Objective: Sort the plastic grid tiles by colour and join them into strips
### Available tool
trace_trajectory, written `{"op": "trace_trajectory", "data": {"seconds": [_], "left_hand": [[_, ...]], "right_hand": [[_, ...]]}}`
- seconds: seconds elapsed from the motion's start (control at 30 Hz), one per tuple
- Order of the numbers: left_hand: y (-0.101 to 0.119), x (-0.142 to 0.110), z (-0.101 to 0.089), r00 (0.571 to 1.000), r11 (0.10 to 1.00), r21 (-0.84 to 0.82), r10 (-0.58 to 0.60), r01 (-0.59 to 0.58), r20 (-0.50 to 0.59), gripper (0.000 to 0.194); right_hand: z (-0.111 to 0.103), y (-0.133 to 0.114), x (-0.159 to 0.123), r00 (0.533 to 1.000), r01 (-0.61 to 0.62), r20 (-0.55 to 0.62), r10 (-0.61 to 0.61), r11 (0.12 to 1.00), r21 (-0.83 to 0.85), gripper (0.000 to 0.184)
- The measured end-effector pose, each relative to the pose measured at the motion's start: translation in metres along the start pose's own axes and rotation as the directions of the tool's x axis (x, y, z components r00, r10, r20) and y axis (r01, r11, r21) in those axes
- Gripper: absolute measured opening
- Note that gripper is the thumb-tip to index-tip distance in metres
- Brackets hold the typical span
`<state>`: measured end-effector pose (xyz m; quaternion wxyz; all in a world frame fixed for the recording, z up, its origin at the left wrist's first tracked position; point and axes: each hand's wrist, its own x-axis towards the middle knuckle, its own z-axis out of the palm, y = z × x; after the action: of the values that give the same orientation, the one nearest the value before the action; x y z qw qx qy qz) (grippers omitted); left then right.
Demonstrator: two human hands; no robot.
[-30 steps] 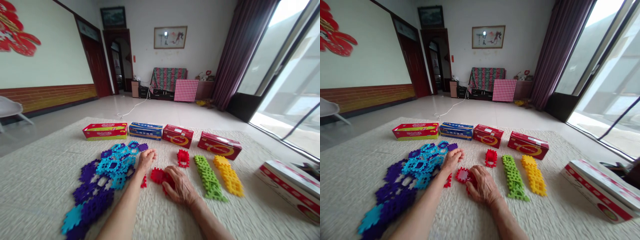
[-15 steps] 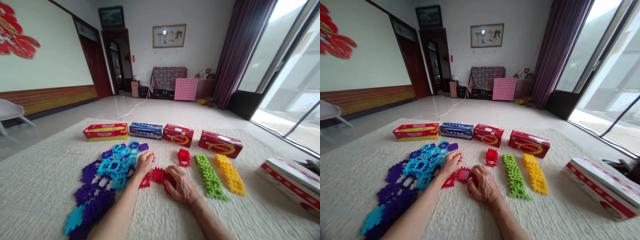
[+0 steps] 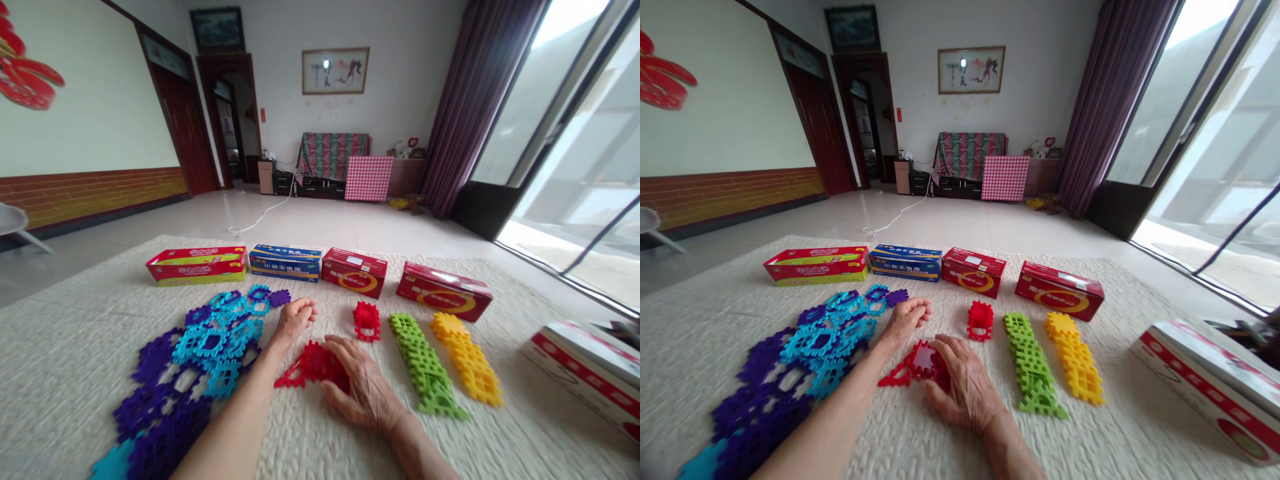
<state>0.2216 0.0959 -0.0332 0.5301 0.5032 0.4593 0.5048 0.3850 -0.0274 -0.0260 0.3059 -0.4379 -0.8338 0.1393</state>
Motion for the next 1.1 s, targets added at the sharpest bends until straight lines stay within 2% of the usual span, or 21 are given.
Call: {"op": "trace_trajectory", "data": {"seconds": [0.2,0.37,0.5,0.63,0.7,0.87,1.03,1.1], "left_hand": [[-0.01,0.01,-0.003,1.0,1.0,-0.019,0.016,-0.016,-0.024,0.025],[-0.01,0.011,-0.003,1.0,1.0,0.004,0.007,-0.007,-0.011,0.025],[-0.007,0.009,-0.001,1.0,1.0,-0.006,-0.015,0.015,-0.021,0.022],[-0.006,0.009,-0.001,0.999,1.0,-0.016,-0.024,0.024,-0.022,0.021],[-0.007,0.01,-0.002,0.999,0.999,-0.036,-0.028,0.028,-0.018,0.021],[-0.005,0.011,-0.006,0.998,0.992,-0.112,-0.056,0.054,-0.014,0.022],[0.0,0.009,-0.008,0.995,0.981,-0.166,-0.1,0.098,-0.001,0.024],[0.0,0.009,-0.009,0.994,0.98,-0.166,-0.11,0.109,0.001,0.024]], "right_hand": [[0.005,-0.013,0.002,0.998,-0.062,0.011,0.062,0.998,-0.028,0.047],[0.007,-0.015,0.003,0.994,-0.103,-0.023,0.103,0.995,-0.012,0.04],[0.012,-0.012,0.003,0.992,-0.116,-0.05,0.118,0.993,0.03,0.043],[0.014,-0.013,0.003,0.992,-0.094,-0.071,0.101,0.991,0.097,0.054],[0.01,-0.013,0.002,0.992,-0.088,-0.077,0.098,0.988,0.123,0.056],[-0.009,-0.002,-0.001,0.984,-0.152,-0.062,0.165,0.974,0.168,0.041],[-0.018,0.0,-0.001,0.992,-0.122,0.04,0.118,0.985,0.121,0.04],[-0.017,-0.004,0.001,0.994,-0.098,0.063,0.092,0.99,0.099,0.034]]}}
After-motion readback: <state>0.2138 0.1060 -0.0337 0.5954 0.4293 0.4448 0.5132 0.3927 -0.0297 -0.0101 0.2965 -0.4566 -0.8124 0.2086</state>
